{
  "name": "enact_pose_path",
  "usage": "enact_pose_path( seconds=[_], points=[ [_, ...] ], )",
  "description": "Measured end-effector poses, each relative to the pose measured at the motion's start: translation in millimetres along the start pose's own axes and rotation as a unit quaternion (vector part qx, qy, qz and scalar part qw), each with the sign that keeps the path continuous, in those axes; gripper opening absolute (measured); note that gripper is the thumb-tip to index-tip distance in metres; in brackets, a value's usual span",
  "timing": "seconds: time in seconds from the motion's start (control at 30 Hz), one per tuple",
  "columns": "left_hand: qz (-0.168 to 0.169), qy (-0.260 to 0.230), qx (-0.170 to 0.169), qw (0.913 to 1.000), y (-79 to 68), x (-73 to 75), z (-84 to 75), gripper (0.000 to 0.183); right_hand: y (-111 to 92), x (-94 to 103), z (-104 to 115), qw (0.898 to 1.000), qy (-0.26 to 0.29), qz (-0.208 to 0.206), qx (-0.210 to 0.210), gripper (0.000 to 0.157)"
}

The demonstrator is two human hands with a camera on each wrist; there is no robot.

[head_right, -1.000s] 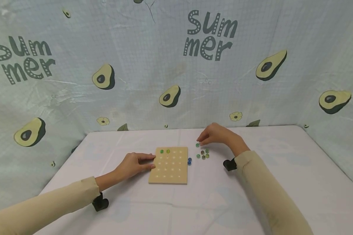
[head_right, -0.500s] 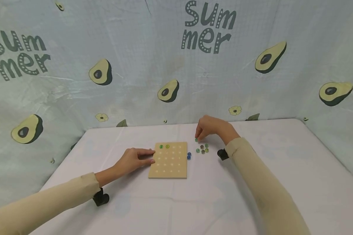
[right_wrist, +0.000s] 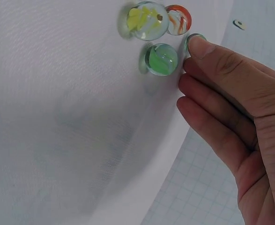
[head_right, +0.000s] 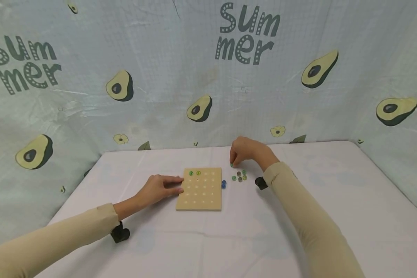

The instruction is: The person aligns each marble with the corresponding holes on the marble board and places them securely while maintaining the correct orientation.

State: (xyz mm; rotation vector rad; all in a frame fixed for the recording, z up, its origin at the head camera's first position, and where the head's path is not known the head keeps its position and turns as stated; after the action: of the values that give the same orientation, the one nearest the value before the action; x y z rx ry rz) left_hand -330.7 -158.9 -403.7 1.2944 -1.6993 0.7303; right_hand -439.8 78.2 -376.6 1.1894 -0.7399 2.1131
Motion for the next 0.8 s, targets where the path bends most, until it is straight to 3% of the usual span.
enact_pose_path(
  seconds=[0.27,0.5,0.8],
  points=[
    [0.002,-0.001,0.007,1.0,-1.9,-1.1,0.7,0.044,-0.7,-0.3,3.8,1.0,0.002,0.003,0.002,0.005],
    [-0.002,0.002,-0.006,1.0,-1.8,2.0,-2.9,0.044,-1.5,0.8,3.1,1.0,0.008,0.001,0.005,0.005],
    [-0.002,0.006,0.001,1.0,1.5,0.9,-0.8,0.043,-10.5,4.5,-1.8,0.998,0.035,-0.029,0.033,0.012]
  ],
)
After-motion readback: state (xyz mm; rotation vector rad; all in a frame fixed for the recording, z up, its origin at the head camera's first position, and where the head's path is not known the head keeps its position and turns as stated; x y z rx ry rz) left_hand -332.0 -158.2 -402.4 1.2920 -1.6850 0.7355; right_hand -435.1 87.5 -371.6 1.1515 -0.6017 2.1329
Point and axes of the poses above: each hand's wrist, its own y-axis towards the middle knuckle, its own x-axis out of the back of the hand, z = x × y, the point moved 10 cm from there along y, towards the middle knuckle, and after that the axes turned 12 degrees about y, right-handed, at the moved point
